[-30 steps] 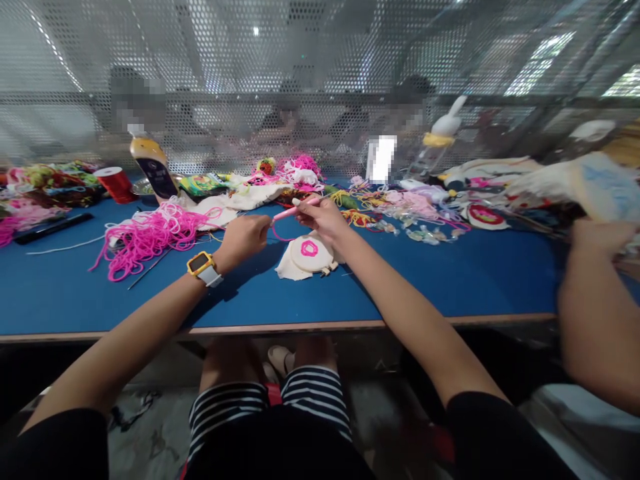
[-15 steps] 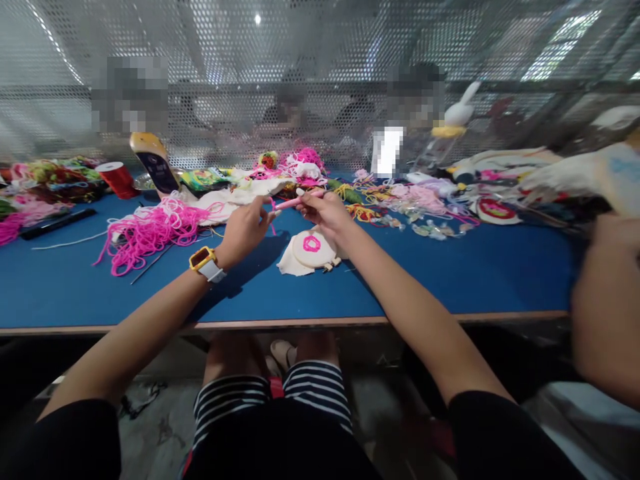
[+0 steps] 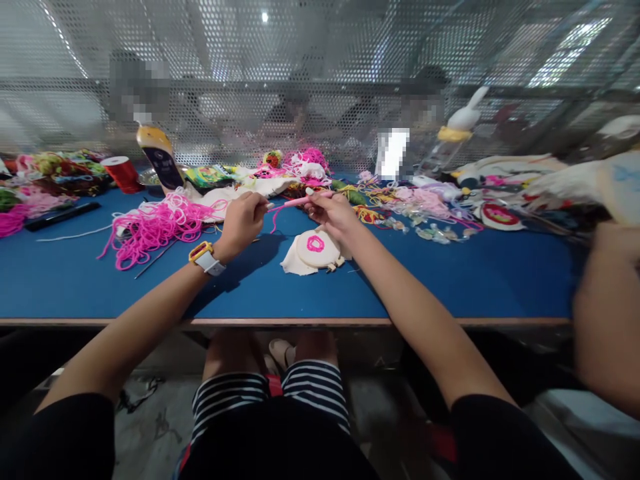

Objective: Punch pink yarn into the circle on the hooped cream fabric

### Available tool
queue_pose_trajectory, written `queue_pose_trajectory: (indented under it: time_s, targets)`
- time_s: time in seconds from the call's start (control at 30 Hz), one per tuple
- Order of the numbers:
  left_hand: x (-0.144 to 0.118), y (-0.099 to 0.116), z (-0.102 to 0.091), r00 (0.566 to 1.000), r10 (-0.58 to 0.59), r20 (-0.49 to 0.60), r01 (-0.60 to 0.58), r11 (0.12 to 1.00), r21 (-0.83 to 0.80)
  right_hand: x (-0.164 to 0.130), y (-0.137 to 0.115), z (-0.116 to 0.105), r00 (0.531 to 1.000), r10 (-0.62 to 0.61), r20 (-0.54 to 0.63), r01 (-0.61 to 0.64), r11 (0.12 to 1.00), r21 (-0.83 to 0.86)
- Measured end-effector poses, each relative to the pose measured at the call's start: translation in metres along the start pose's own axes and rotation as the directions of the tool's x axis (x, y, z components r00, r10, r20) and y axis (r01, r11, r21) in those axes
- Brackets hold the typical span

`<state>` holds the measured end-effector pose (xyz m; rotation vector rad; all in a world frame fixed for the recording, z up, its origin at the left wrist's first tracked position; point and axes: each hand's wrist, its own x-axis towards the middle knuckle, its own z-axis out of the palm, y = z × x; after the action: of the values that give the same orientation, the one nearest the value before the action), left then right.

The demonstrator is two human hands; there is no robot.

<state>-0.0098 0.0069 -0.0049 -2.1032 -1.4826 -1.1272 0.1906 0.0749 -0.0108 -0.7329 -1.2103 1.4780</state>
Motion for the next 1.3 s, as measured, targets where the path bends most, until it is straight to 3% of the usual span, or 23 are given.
queue_pose_trajectory:
  time_s: [0.23, 0.7, 1.0, 1.3]
  targets:
    - [-0.003, 0.001, 0.0, 0.999, -0.05, 0.011, 0.051, 0.998, -0.034, -0.002, 0.003, 0.003, 1.0, -0.001, 0.018, 0.001, 1.0, 0.0]
    - [-0.007, 0.003, 0.007, 0.988, -0.074, 0.133, 0.08, 0.996, -0.038, -0.01, 0.009, 0.012, 0.995, -0.02, 0.095, 0.02, 1.0, 0.0]
    - [0.0, -0.011, 0.001, 0.998, -0.045, 0.048, 0.048, 0.997, -0.067, -0.002, -0.004, 0.0, 0.998, -0.058, -0.013, 0.059, 0.998, 0.025]
    - [-0.005, -0.012, 0.004, 0.999, -0.031, 0.036, 0.033, 0.998, -0.055, -0.005, 0.002, 0.004, 0.999, -0.046, 0.006, 0.046, 0.998, 0.036]
